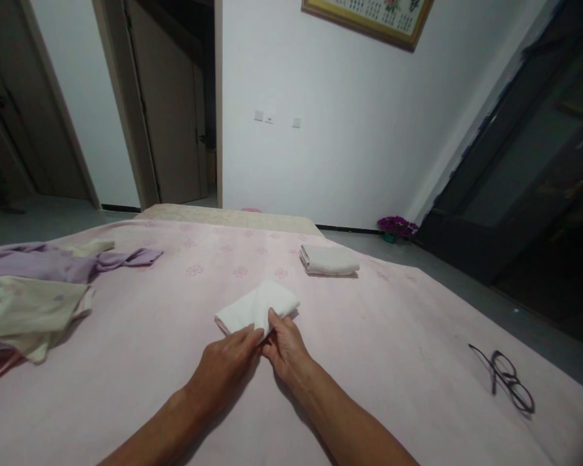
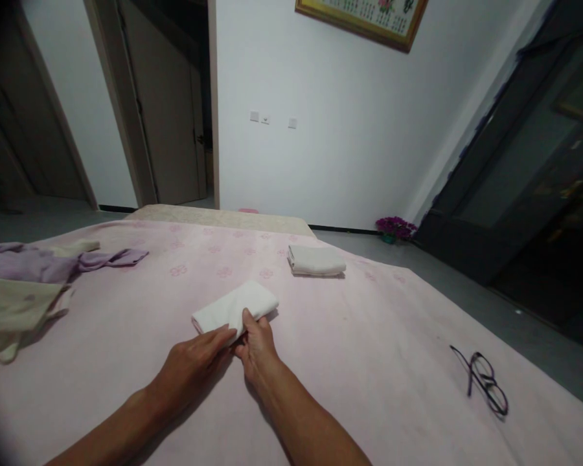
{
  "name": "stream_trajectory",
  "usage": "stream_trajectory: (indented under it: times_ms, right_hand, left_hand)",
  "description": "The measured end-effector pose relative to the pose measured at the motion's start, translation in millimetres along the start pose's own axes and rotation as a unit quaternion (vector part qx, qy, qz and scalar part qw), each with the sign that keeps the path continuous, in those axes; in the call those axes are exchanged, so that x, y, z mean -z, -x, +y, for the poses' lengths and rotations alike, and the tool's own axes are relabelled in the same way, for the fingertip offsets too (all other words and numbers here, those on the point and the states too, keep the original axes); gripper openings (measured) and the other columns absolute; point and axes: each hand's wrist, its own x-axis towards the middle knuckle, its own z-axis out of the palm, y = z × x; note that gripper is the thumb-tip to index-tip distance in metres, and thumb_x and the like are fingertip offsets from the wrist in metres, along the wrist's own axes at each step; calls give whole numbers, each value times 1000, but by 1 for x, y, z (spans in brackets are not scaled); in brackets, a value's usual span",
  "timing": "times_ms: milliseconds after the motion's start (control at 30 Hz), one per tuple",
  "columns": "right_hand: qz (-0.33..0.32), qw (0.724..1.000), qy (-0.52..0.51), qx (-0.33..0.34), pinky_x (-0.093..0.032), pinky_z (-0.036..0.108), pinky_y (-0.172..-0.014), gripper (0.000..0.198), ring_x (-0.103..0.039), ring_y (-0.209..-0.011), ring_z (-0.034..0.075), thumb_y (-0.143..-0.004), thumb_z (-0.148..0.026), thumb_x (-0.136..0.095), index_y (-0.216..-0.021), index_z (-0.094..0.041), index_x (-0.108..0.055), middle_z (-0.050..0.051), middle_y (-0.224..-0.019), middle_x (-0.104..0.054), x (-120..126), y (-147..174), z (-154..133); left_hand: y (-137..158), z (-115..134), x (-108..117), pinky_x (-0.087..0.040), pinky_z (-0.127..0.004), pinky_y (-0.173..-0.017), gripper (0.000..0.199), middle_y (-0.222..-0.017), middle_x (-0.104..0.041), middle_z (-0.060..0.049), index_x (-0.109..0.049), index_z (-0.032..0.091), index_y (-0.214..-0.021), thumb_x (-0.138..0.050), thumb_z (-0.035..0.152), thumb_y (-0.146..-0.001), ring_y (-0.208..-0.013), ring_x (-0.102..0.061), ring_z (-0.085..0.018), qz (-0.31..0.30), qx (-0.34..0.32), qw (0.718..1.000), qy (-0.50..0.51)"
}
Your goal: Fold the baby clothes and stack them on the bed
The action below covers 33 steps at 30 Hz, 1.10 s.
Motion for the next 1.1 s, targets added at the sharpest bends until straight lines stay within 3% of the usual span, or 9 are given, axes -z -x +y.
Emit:
stream_trajectory:
  times_ms: [167,300,400,533,633,700,900,1100]
  right_hand:
    - [42,998,39,15,-57,34,-65,35,-69,-76,20,-71,-8,-60,-103,-22,-54,3,-89,-73,5,-14,0]
    - [36,998,12,55,-58,35,-71,45,-70,-82,21,-64,-5,-58,-105,-22,-55,2,-89,-73,14,-31,-18]
    - [14,992,3,122,-58,35,-78,46,-69,-89,21,-64,-7,-61,-108,-22,-58,3,-97,-74,17,-52,-60]
    - [21,969,-18,245,-58,34,-78,45,-68,-92,17,-70,-9,-62,-111,-28,-58,-1,-106,-72,15,-97,-145]
    - [107,945,-21,308,-59,34,-74,40,-68,-88,16,-73,-11,-61,-109,-27,-57,-1,-105,-71,21,-136,-201]
    - [155,936,-32,315,-58,33,-75,42,-68,-87,14,-74,-11,-57,-112,-28,-54,-2,-104,-70,34,-159,-221]
    - [272,923,-48,269,-59,42,-70,52,-66,-76,18,-69,-12,-52,-118,-25,-47,1,-98,-66,80,-201,-208]
    - [255,932,-33,256,-59,40,-75,50,-66,-83,15,-72,-9,-50,-118,-31,-47,-1,-107,-65,84,-221,-202]
  left_hand:
    - [6,-12,0,-61,-28,-83,28,-113,-75,-9,-59,19,-123,-50,23,-97,-98,-74,-18,91,-67,993,44]
    - [8,-32,3,-59,-22,-86,28,-110,-76,-7,-62,19,-122,-48,21,-98,-97,-73,-15,138,-33,985,100]
    - [8,-49,-1,-59,-23,-85,28,-110,-76,-6,-65,21,-119,-48,28,-98,-95,-74,-16,137,31,984,108]
    - [6,-60,-10,-60,-22,-83,28,-105,-78,-2,-68,25,-113,-49,38,-97,-91,-75,-15,106,105,980,129]
    - [5,-60,-14,-60,-21,-84,28,-105,-77,-1,-70,27,-110,-49,39,-97,-92,-75,-16,74,93,984,137]
    - [4,-58,-15,-59,-20,-83,27,-106,-77,0,-70,28,-110,-49,38,-97,-92,-75,-15,50,85,985,143]
    - [0,-57,-15,-59,-16,-80,25,-102,-78,2,-70,29,-108,-50,37,-97,-87,-75,-13,49,62,987,137]
    - [-2,-59,-18,-59,-17,-82,25,-100,-79,3,-71,30,-107,-52,40,-96,-88,-76,-14,61,55,990,117]
